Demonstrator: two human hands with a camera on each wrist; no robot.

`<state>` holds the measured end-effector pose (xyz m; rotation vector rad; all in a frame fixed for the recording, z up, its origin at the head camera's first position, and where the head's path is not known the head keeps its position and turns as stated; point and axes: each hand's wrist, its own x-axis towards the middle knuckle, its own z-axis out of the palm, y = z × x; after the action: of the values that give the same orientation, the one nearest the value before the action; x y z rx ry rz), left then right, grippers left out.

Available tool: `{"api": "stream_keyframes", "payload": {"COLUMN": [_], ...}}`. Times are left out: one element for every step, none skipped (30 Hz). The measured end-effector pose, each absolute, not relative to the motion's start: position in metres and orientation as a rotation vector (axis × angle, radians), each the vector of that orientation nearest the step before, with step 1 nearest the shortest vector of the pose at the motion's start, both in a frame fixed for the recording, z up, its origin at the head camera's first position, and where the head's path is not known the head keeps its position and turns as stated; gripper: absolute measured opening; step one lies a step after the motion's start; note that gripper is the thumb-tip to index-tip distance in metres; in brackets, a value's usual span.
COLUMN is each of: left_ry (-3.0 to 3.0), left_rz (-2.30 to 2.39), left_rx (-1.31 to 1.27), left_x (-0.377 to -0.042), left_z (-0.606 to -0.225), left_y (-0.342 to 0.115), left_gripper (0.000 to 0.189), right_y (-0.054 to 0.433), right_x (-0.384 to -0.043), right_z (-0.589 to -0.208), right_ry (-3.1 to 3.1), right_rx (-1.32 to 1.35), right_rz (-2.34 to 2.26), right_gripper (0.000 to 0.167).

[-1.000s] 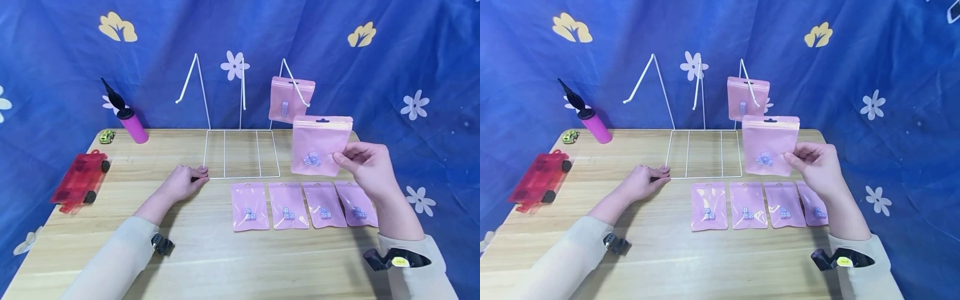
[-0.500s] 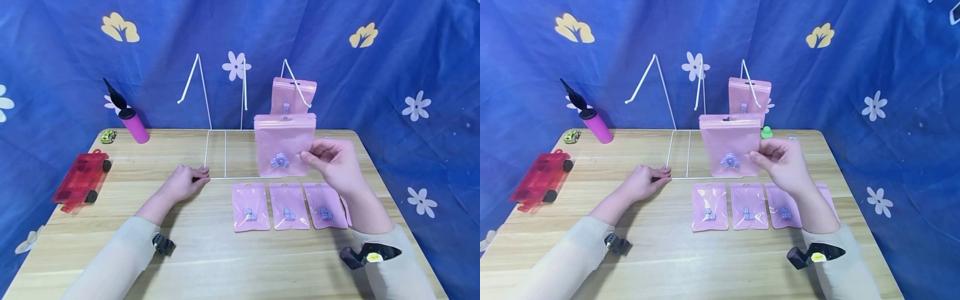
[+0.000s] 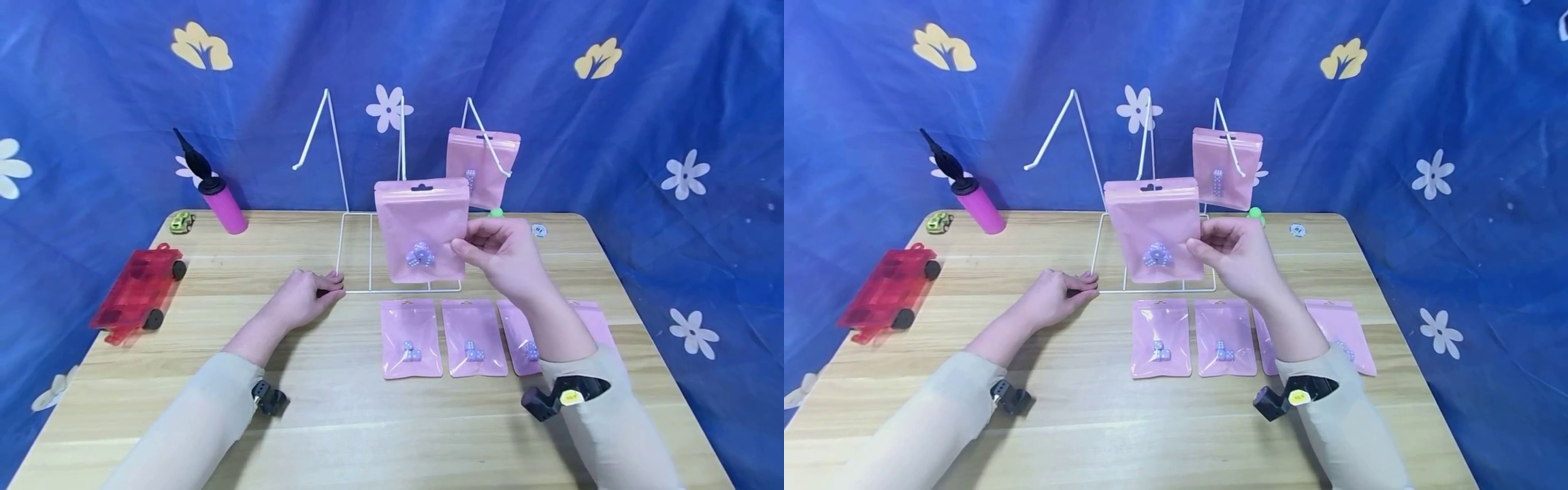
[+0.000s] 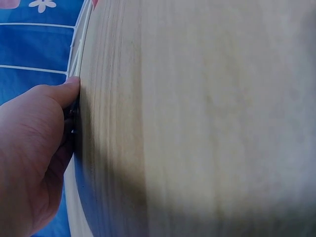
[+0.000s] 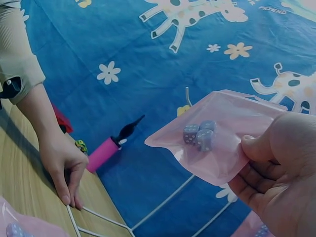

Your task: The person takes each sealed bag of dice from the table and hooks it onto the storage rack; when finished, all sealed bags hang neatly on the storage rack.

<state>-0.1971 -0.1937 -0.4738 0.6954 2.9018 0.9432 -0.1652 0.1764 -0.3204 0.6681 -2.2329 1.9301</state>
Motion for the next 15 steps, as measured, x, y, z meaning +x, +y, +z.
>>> {"api": "stream_keyframes", "payload": {"left_ry": [2.902, 2.901, 2.900, 2.901, 2.901, 2.901, 2.901, 2.901, 2.901, 2.901, 2.898, 2.897, 2.896, 2.895, 2.894], "left_rz": [0.944, 0.949, 0.954, 0.959, 0.962, 0.967, 0.971, 0.974, 0.972, 0.970, 0.973, 0.974, 0.972, 0.972, 0.974], "left_rx": [0.696, 0.694, 0.691, 0.689, 0.686, 0.686, 0.685, 0.684, 0.686, 0.687, 0.688, 0.689, 0.687, 0.686, 0.684], "left_x": [-0.197, -0.197, -0.197, -0.197, -0.197, -0.197, -0.197, -0.196, -0.196, -0.196, -0.196, -0.196, -0.196, -0.196, -0.196], "left_z": [-0.474, -0.474, -0.475, -0.475, -0.475, -0.475, -0.475, -0.474, -0.474, -0.474, -0.474, -0.473, -0.473, -0.473, -0.473], "left_y": [-0.194, -0.194, -0.195, -0.195, -0.195, -0.195, -0.195, -0.195, -0.195, -0.195, -0.194, -0.194, -0.194, -0.194, -0.195], "left_gripper": [0.026, 0.026, 0.026, 0.026, 0.026, 0.026, 0.025, 0.025, 0.025, 0.024, 0.024, 0.024, 0.024, 0.024, 0.024], "right_y": [0.174, 0.171, 0.169, 0.167, 0.165, 0.163, 0.162, 0.160, 0.159, 0.158, 0.157, 0.157, 0.156, 0.155, 0.153], "right_x": [-0.167, -0.168, -0.170, -0.171, -0.173, -0.174, -0.175, -0.176, -0.177, -0.178, -0.179, -0.179, -0.180, -0.182, -0.183], "right_z": [-0.321, -0.322, -0.323, -0.324, -0.324, -0.325, -0.326, -0.326, -0.326, -0.327, -0.328, -0.329, -0.330, -0.331, -0.332], "right_ry": [-2.223, -2.211, -2.198, -2.188, -2.180, -2.175, -2.172, -2.170, -2.167, -2.167, -2.165, -2.161, -2.156, -2.150, -2.143], "right_rx": [0.676, 0.684, 0.692, 0.698, 0.702, 0.707, 0.705, 0.703, 0.701, 0.698, 0.694, 0.690, 0.687, 0.686, 0.686], "right_rz": [1.941, 1.953, 1.972, 1.989, 2.002, 2.016, 2.028, 2.035, 2.042, 2.043, 2.048, 2.055, 2.062, 2.071, 2.083], "right_gripper": [0.005, 0.005, 0.004, 0.004, 0.004, 0.005, 0.005, 0.006, 0.007, 0.008, 0.008, 0.009, 0.009, 0.009, 0.009]}}
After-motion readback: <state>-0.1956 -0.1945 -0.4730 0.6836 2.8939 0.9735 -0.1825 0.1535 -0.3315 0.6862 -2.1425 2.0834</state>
